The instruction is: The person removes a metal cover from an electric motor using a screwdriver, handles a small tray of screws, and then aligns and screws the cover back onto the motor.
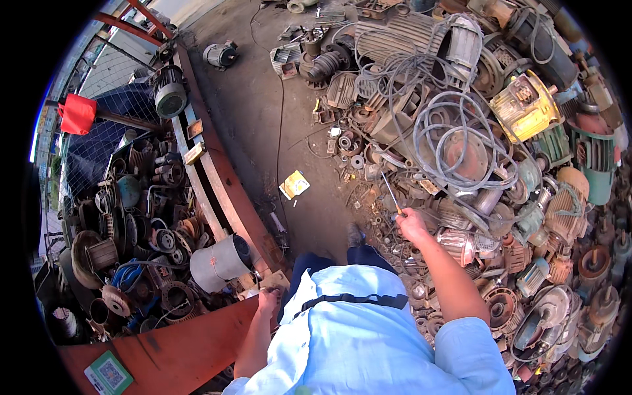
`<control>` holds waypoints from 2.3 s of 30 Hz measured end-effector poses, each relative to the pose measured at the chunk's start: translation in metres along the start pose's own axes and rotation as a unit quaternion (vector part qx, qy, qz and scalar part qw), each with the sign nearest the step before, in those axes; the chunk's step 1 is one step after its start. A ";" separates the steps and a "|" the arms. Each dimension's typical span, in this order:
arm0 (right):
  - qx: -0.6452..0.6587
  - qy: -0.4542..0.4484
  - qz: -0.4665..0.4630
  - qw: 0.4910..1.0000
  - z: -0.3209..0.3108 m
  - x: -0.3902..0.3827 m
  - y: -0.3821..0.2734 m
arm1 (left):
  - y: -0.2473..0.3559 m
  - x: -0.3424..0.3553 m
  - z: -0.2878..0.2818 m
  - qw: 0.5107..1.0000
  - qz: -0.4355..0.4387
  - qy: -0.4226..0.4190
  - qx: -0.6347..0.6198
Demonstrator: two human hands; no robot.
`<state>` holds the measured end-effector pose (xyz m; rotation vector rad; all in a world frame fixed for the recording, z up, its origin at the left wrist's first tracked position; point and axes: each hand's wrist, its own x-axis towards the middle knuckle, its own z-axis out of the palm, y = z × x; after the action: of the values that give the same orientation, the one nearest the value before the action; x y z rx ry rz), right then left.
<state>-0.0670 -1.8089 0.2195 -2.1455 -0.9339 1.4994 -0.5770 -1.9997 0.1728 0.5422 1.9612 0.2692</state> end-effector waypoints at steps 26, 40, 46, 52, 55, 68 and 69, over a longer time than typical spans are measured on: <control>0.265 0.108 0.324 0.902 0.141 -0.063 0.044 | 0.457 0.252 -0.078 0.978 0.137 -0.139 0.068; 0.337 0.132 0.337 0.869 0.126 -0.047 0.094 | 0.375 0.183 -0.054 0.951 0.091 -0.158 0.250; 0.379 0.109 0.352 0.849 0.123 -0.059 0.124 | 0.412 0.177 -0.012 0.958 0.127 -0.162 0.198; 0.365 0.102 0.323 0.867 0.085 -0.040 0.125 | 0.433 0.149 0.039 0.933 0.195 -0.179 0.242; 0.400 0.117 0.287 0.862 0.063 -0.030 0.112 | 0.430 0.139 0.047 0.937 0.195 -0.183 0.225; 0.142 0.074 0.218 0.963 0.042 0.055 0.022 | 0.293 0.192 -0.065 0.993 0.060 -0.086 0.063; 0.134 0.074 0.215 0.964 0.046 0.061 0.008 | 0.281 0.195 -0.075 0.994 0.048 -0.086 0.046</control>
<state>-0.0934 -1.7754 0.1558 -2.3052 -0.1989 1.5187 -0.6440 -1.6563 0.1677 0.6975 1.7902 0.1860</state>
